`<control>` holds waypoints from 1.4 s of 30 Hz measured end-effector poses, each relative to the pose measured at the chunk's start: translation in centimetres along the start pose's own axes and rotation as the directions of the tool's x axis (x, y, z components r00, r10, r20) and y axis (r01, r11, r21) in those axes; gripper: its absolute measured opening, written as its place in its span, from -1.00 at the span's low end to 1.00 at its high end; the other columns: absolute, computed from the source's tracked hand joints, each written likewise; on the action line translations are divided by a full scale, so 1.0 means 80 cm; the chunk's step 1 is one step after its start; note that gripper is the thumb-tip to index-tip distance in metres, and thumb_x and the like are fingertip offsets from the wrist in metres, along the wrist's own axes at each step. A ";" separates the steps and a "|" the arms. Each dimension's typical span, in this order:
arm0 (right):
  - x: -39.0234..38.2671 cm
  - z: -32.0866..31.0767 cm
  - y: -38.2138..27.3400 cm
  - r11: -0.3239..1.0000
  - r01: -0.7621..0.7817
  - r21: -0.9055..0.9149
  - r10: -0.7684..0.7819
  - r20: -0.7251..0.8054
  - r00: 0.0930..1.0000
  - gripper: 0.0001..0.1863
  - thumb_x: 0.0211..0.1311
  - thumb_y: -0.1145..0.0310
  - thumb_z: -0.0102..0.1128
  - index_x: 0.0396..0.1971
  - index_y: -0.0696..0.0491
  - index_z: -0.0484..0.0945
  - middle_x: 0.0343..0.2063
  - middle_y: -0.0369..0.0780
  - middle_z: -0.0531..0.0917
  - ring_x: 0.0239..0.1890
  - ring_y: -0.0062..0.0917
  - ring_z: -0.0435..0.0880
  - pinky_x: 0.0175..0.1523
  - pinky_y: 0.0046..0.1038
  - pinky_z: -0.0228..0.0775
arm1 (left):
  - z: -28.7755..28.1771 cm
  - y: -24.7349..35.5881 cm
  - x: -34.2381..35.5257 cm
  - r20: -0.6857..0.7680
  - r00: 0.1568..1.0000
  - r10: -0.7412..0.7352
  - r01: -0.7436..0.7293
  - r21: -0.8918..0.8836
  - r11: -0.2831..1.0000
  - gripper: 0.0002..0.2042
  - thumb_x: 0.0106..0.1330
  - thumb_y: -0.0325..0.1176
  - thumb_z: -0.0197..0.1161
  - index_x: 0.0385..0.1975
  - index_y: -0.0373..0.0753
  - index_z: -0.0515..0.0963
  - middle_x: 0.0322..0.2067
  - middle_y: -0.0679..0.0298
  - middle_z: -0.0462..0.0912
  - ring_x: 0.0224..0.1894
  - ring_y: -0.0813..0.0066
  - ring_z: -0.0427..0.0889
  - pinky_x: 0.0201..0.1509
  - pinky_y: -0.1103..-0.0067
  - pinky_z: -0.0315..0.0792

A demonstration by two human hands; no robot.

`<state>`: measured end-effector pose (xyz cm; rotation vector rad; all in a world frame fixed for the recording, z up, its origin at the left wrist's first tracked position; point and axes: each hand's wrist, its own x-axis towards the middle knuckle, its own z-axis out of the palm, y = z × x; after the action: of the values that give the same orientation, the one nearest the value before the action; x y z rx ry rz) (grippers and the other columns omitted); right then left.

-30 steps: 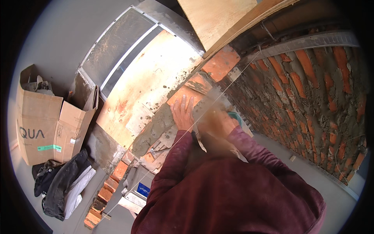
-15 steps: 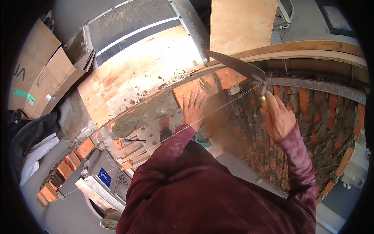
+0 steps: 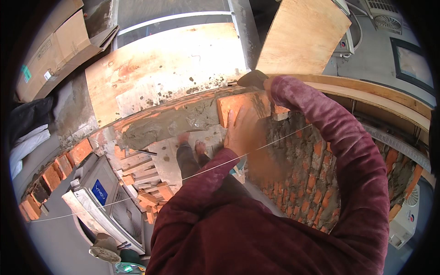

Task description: The person is laying bricks by using a trowel to apply mortar onto a wall and placing bricks on top.

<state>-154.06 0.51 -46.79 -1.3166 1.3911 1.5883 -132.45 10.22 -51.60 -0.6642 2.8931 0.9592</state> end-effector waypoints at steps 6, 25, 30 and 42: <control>0.017 -0.014 -0.012 0.801 0.339 -0.493 -0.351 0.071 0.933 -0.73 0.05 0.33 0.23 -0.23 0.07 0.69 -0.24 -0.11 0.71 -0.20 -0.29 0.71 -0.12 -0.29 0.56 | -0.002 0.002 0.002 -0.005 1.000 -0.013 0.013 -0.094 0.995 -0.41 0.29 -0.33 -0.01 0.37 -0.03 0.14 0.43 0.28 -0.03 0.48 0.16 -0.19 0.46 0.02 -0.35; -0.009 -0.034 -0.014 0.892 0.437 0.116 -0.373 -0.357 0.856 -0.66 -0.01 0.38 0.17 -0.17 0.14 0.56 -0.20 -0.05 0.61 -0.11 -0.18 0.63 -0.01 -0.26 0.48 | 0.040 -0.008 0.001 -0.217 0.976 0.019 -0.004 0.069 0.998 -0.46 0.28 -0.26 0.00 0.32 -0.03 0.23 0.38 0.28 0.11 0.46 0.19 -0.09 0.48 0.06 -0.30; -0.009 -0.057 -0.017 0.863 0.408 0.299 -0.331 -0.276 0.902 -0.62 -0.13 0.45 0.24 -0.19 0.15 0.57 -0.31 -0.06 0.65 -0.17 -0.26 0.64 -0.03 -0.34 0.46 | 0.042 -0.008 0.002 -0.202 0.979 0.030 -0.018 0.061 0.998 -0.46 0.29 -0.26 0.00 0.32 -0.03 0.24 0.38 0.29 0.11 0.46 0.20 -0.10 0.47 0.07 -0.29; 0.033 -0.121 0.005 0.333 0.338 0.880 -0.649 -0.046 0.759 -0.44 -0.08 0.66 0.31 0.04 0.16 0.49 -0.46 -0.23 0.59 -0.65 -0.68 0.46 -0.66 -0.65 0.27 | 0.021 -0.005 0.003 -0.115 0.993 -0.003 -0.012 -0.132 0.991 -0.38 0.18 -0.25 0.15 0.32 -0.06 0.25 0.39 0.28 0.08 0.47 0.19 -0.12 0.46 0.05 -0.26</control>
<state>-152.65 -9.23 -48.50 -0.6749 1.1135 0.4471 -132.71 10.79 -53.19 -0.7455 2.9497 1.1602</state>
